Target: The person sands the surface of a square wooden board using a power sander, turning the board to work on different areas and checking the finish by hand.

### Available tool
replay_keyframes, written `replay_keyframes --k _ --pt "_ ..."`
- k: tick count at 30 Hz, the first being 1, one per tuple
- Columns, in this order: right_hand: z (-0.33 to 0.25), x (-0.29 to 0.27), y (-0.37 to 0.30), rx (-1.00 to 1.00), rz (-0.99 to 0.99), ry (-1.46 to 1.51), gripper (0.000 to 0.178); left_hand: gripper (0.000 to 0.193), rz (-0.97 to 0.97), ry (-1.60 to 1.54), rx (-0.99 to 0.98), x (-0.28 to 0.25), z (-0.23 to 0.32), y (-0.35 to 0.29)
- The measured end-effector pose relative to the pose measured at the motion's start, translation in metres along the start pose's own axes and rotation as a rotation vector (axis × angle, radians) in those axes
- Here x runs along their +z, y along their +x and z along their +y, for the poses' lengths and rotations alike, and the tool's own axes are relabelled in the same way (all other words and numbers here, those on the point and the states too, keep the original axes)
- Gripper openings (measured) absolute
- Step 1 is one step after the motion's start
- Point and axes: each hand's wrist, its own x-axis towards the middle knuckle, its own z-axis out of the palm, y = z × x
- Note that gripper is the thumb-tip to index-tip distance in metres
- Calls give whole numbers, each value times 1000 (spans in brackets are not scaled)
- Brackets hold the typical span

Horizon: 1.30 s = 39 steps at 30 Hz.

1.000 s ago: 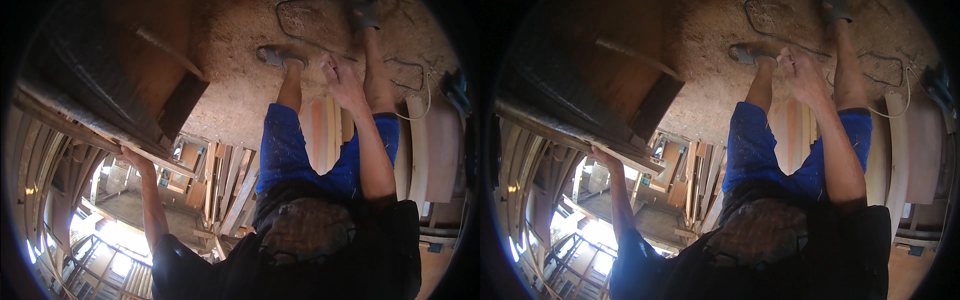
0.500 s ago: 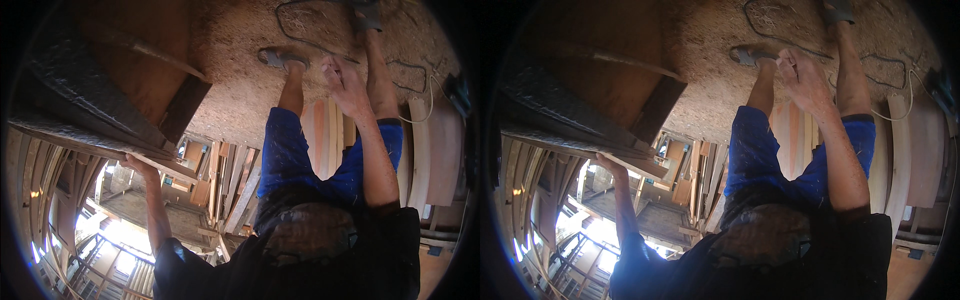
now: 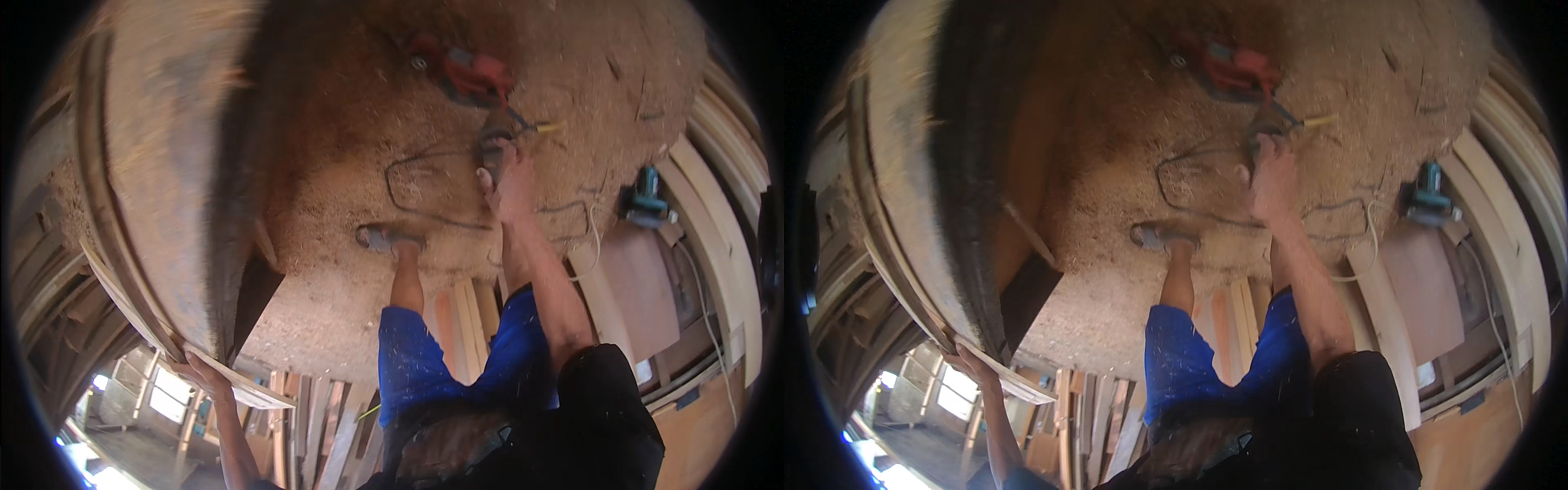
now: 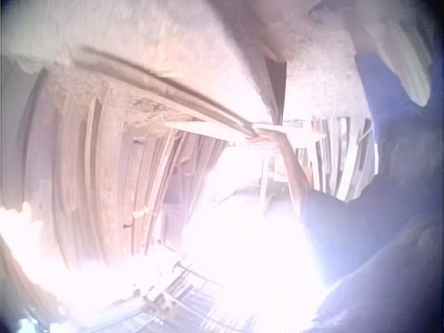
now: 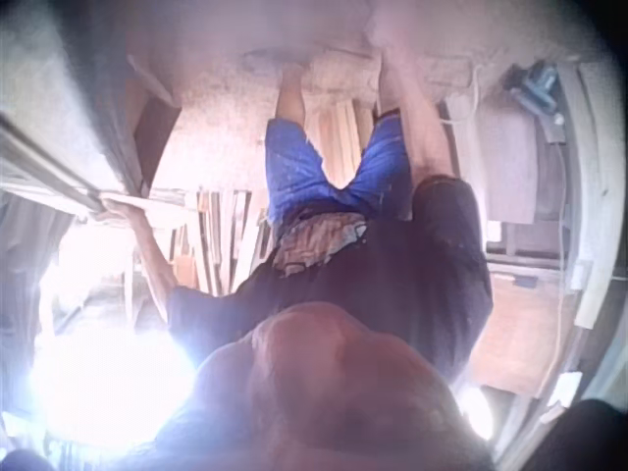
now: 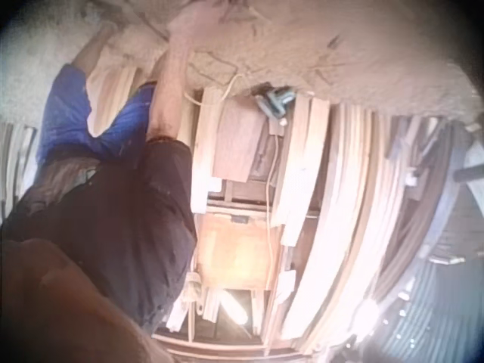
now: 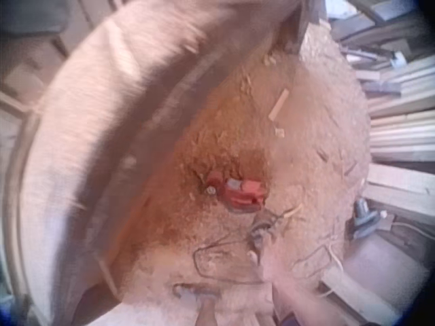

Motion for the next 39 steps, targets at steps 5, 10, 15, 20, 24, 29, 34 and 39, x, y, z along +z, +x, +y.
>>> replay_keyframes --k 5,10,15,20,24,29,34,39 --pt "14 30 107 -114 40 -260 68 63 97 130 -139 12 -21 5" --pt "34 46 132 -158 -28 -436 62 56 -4 135 -18 19 34 17" --pt "5 50 132 -244 -42 -517 56 57 37 98 53 11 19 20" --pt "-59 30 83 -352 -93 -500 50 64 62 163 79 7 20 18" --pt "-131 17 17 -489 -220 -472 45 69 18 40 -53 3 23 20" --pt "-238 16 -95 -705 -595 -481 40 71 202 -338 -26 -11 12 5" --pt "-376 11 -270 -288 -1207 -327 53 68 261 -504 -2 -6 -13 -84" --pt "-399 44 -331 -667 -1452 -483 72 70 177 -392 -656 -27 -81 -248"
